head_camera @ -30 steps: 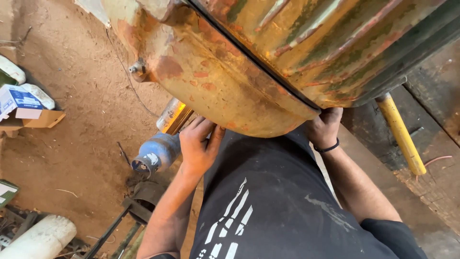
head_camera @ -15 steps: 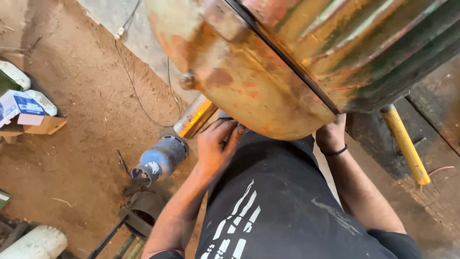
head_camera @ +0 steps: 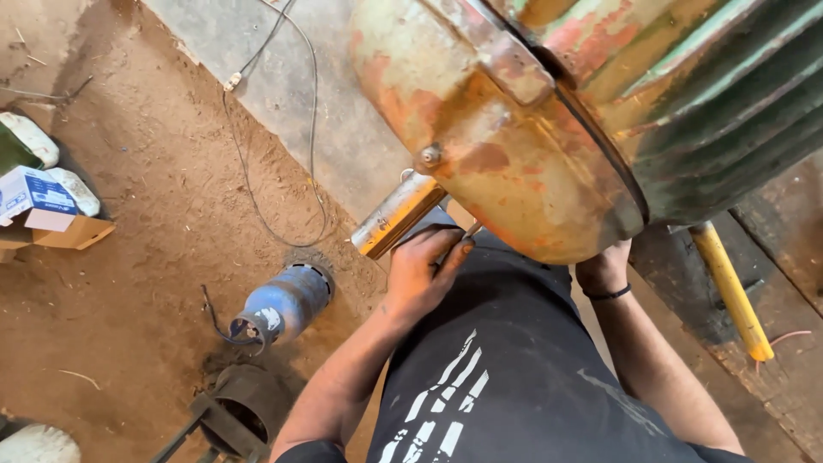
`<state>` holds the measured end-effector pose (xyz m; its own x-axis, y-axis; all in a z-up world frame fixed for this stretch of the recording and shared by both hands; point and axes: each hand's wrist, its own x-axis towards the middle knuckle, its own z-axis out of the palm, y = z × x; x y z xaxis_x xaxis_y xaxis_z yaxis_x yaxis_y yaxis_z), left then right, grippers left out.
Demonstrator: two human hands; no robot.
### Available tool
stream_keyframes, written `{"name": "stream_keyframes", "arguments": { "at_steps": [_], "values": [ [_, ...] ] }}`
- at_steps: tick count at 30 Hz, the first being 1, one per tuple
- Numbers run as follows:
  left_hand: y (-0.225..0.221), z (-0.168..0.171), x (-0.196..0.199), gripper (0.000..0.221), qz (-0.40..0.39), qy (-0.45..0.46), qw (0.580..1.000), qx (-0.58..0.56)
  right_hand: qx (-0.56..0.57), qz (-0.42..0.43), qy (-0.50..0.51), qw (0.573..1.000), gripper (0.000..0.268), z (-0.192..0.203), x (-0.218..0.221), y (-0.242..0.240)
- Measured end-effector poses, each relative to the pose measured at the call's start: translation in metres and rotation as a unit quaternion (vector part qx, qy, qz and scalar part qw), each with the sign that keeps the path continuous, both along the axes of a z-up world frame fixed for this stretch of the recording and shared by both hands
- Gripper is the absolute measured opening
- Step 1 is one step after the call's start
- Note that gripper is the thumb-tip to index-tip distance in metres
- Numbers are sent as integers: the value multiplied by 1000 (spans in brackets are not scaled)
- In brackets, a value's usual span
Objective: Fitting and securing the end cap of a large industrial electric motor using a hammer and screwdriver for alignment.
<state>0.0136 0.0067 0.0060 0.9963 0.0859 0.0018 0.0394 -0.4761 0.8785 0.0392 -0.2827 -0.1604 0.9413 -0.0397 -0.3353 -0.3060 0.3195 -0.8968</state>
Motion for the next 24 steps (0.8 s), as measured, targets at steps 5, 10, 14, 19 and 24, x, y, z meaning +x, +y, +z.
{"name": "stream_keyframes", "arguments": {
  "at_steps": [5,10,14,19,24],
  "values": [
    [1,2,2,13,-2,-7,1000,-11,8,5,16,1000,29,-13,2,3],
    [4,9,3,11,-8,-4,1000,-17,17,8,37,999,29,-25,3,2],
    [5,7,6,10,-7,-2,1000,-24,27,4,55,998,29,-35,5,2],
    [6,9,6,10,-8,4,999,-33,35,-13,66,997,30,-44,-5,-4],
    [10,0,3,11,-17,19,997,-77,44,-41,83,995,33,-51,-9,-7]
  ]
}}
